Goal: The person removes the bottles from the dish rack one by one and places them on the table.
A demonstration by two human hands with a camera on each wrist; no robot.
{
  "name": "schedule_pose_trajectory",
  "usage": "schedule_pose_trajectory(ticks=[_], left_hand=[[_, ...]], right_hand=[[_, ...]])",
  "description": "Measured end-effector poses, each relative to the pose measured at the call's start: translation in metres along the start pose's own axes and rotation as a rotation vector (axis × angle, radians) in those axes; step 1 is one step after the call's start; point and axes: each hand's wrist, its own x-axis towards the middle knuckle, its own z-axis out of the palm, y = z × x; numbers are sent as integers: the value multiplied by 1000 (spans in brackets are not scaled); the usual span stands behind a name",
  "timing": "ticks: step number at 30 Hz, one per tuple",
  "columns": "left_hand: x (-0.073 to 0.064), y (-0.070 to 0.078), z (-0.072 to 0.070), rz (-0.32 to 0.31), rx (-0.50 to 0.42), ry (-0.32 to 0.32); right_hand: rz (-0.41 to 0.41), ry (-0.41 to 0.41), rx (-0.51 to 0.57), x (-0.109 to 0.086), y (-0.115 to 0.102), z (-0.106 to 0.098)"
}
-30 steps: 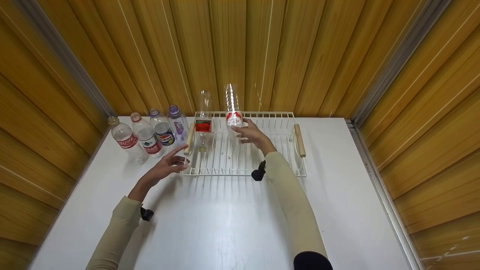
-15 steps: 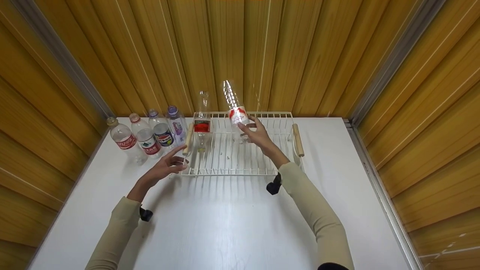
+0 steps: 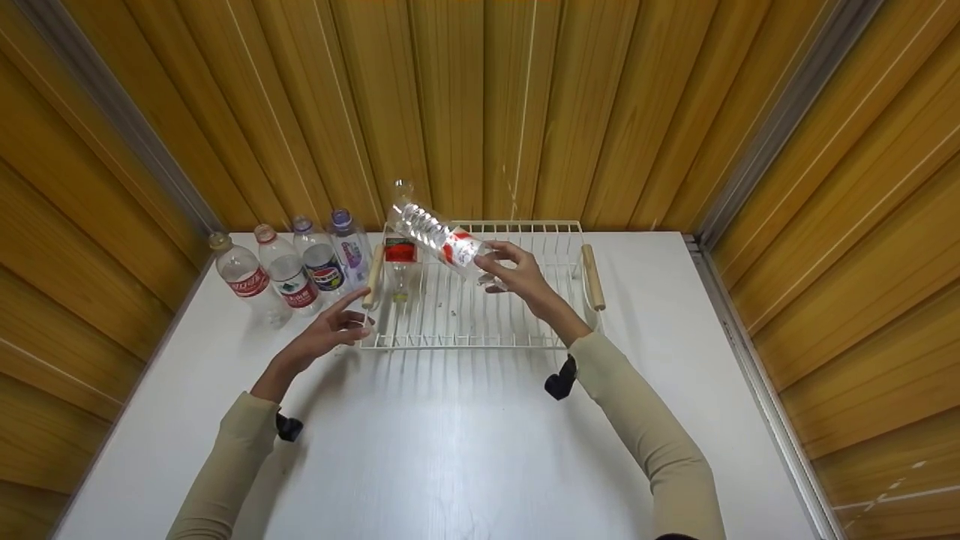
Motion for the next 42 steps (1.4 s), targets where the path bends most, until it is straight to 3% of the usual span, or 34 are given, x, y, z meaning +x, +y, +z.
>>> schedule_pose_trajectory(ticks=[14, 33, 39, 42], left_hand=[[-3, 2, 0, -7, 7, 1], [-3, 14, -2, 52, 144, 10], [-4, 26, -7, 75, 178, 81], [-7, 36, -11, 118, 181, 132]], right_hand=[[-41, -39, -37, -11, 5, -7], [-47, -83, -84, -28, 3, -14], [-59, -121, -111, -33, 4, -14], [-65, -132, -134, -35, 4, -14]])
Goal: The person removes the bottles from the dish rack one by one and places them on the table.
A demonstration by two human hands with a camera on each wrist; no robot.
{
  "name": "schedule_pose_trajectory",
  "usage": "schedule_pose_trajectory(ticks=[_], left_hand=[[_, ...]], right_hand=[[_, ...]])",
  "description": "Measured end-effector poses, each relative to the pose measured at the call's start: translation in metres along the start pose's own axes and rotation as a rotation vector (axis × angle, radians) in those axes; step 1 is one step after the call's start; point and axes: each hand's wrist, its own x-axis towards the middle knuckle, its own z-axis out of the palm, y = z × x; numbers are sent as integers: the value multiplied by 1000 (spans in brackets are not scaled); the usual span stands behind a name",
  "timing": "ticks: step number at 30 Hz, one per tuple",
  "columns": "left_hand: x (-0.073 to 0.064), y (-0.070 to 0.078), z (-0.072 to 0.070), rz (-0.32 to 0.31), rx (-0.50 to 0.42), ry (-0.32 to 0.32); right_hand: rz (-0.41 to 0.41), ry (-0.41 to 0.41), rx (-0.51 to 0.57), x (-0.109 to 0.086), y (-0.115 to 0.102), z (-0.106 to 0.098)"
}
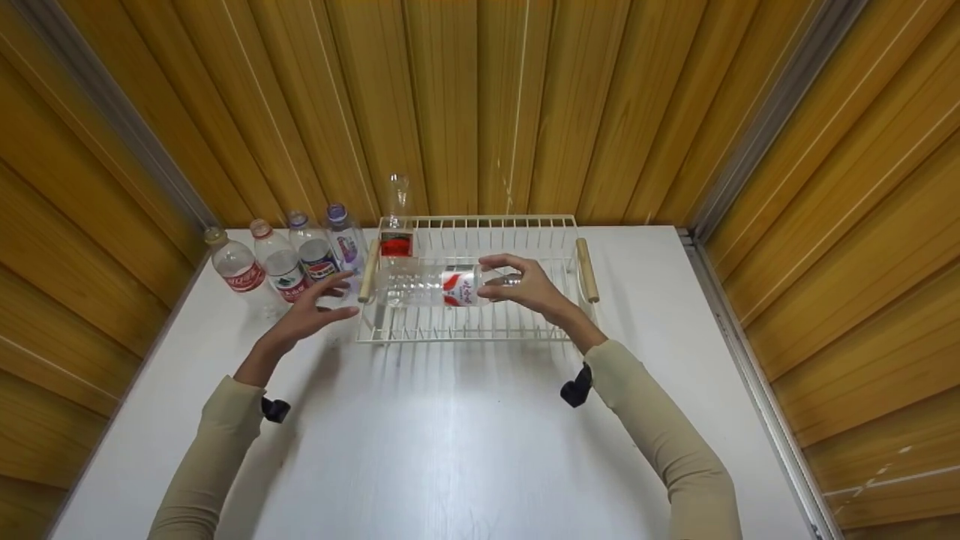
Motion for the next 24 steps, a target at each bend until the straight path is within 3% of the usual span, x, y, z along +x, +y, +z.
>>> schedule_pose_trajectory(ticks=[4, 10, 16, 24], left_hand=[[-3, 17, -5, 87, 11, -13], [-5, 43, -2, 200, 76, -183], [-4, 56, 8, 231, 169, -320], [0, 60, 18, 280, 181, -380]], right_hand=[[-3, -9, -35, -1, 0, 1], [-27, -42, -71, -3, -1, 4], [-45, -87, -89, -5, -6, 11], [-72, -115, -98, -7, -10, 18]])
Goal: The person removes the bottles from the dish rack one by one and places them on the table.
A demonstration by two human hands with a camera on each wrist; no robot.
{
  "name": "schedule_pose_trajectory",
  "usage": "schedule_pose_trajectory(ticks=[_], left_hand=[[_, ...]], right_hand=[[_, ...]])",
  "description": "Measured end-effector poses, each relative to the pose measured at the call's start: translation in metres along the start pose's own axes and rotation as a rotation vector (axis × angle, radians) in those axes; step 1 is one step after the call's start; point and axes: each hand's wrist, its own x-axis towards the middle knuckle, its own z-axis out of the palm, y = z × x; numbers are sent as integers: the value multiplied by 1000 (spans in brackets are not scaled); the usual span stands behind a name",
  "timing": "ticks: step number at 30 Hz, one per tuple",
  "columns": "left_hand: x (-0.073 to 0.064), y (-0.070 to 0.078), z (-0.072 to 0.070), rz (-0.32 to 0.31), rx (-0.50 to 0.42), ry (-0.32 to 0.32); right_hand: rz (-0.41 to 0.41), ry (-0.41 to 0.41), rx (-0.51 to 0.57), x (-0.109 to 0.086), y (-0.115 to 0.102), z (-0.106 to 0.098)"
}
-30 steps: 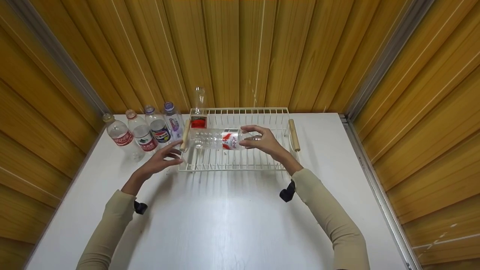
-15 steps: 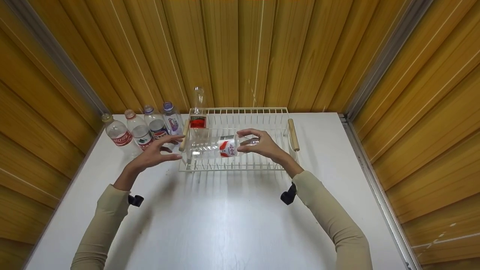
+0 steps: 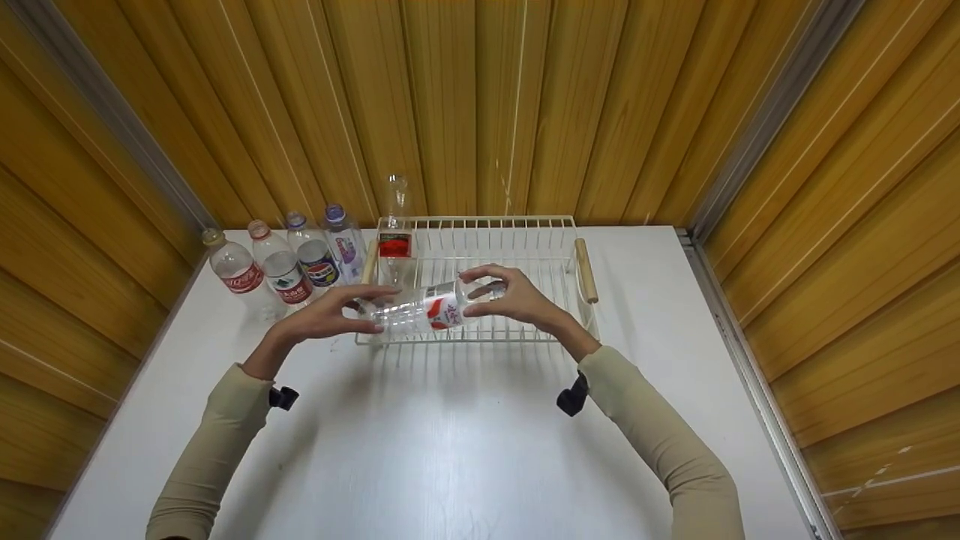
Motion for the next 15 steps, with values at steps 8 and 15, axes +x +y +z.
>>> schedule_pose_trajectory(ticks=[8, 15], left_hand=[[0, 0, 2, 7, -27, -21], [-1, 1, 6, -4, -25, 12]], right_hand=[[-17, -15, -12, -1, -1, 0], [-6, -11, 11, -3, 0, -2]])
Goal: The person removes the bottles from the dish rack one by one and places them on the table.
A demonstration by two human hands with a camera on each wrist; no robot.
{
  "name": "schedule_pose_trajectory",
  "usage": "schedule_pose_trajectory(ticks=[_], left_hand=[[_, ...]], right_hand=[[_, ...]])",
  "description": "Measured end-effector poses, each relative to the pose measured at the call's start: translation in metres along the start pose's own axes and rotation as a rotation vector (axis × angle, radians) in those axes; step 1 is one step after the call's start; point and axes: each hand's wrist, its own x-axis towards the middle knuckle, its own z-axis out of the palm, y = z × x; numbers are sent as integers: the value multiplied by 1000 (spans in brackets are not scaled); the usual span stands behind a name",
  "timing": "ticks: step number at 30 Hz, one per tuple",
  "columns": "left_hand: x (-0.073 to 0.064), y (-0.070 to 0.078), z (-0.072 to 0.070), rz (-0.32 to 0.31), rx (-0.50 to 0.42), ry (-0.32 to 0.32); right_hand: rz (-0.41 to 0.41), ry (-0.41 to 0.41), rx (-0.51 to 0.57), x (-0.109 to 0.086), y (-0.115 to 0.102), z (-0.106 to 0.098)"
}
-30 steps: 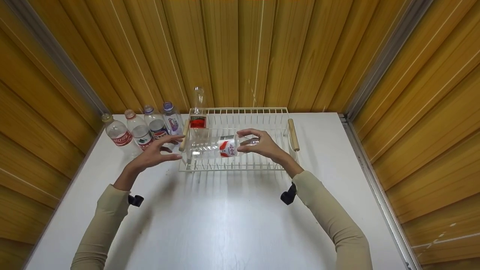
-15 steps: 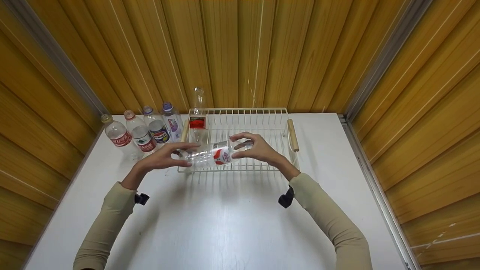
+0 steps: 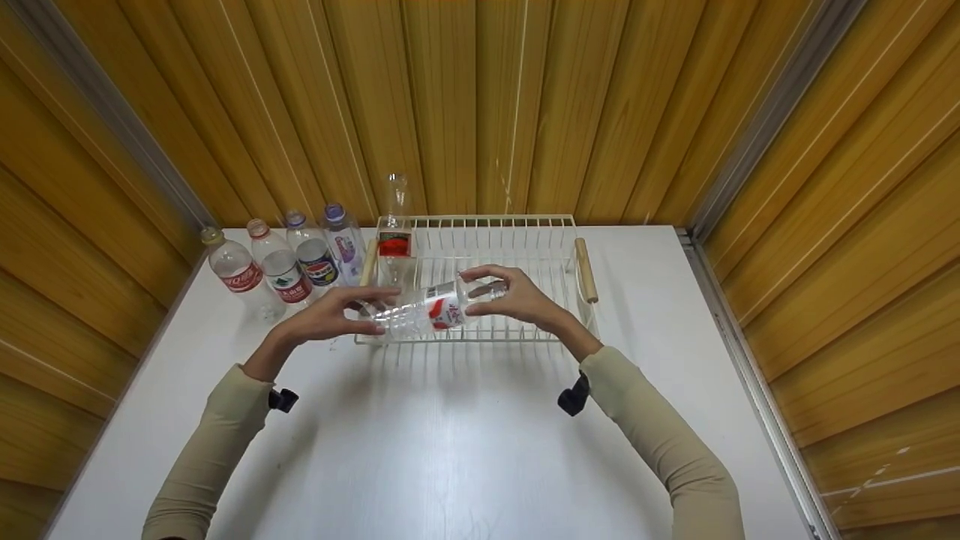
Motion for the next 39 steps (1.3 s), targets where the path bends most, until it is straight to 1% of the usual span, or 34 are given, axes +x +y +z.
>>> schedule_pose_trajectory(ticks=[3, 9, 14, 18, 20, 23, 25, 28, 32, 35, 39], left_hand=[[-1, 0, 1, -10, -2, 15], [-2, -2, 3, 7, -20, 36], [-7, -7, 0, -6, -35, 48], [-16, -12, -6, -39, -62, 78], [-22, -14, -9, -57, -70, 102], [-33, -19, -14, -73, -99, 150], [-40, -23, -18, -83, -121, 180], [-50, -32, -22, -105, -148, 234], [-61, -44, -28, -174, -194, 300], [-70, -51, -31, -218, -267, 339], [-82, -60, -33, -238, -343, 392]], right_hand=[[-2, -2, 2, -1, 1, -1], [-16, -4, 25, -3, 2, -10], [-41, 20, 19, -7, 7, -27], [-31, 62, -13, -15, 12, -45], [-10, 85, -33, -20, 16, -56], [51, 124, -63, -27, 23, -73], [90, 151, -55, -32, 28, -85], [123, 192, -14, -38, 37, -102], [137, 240, 3, -50, 49, -120], [163, 277, -35, -58, 57, -131], [208, 328, -94, -65, 66, -143]])
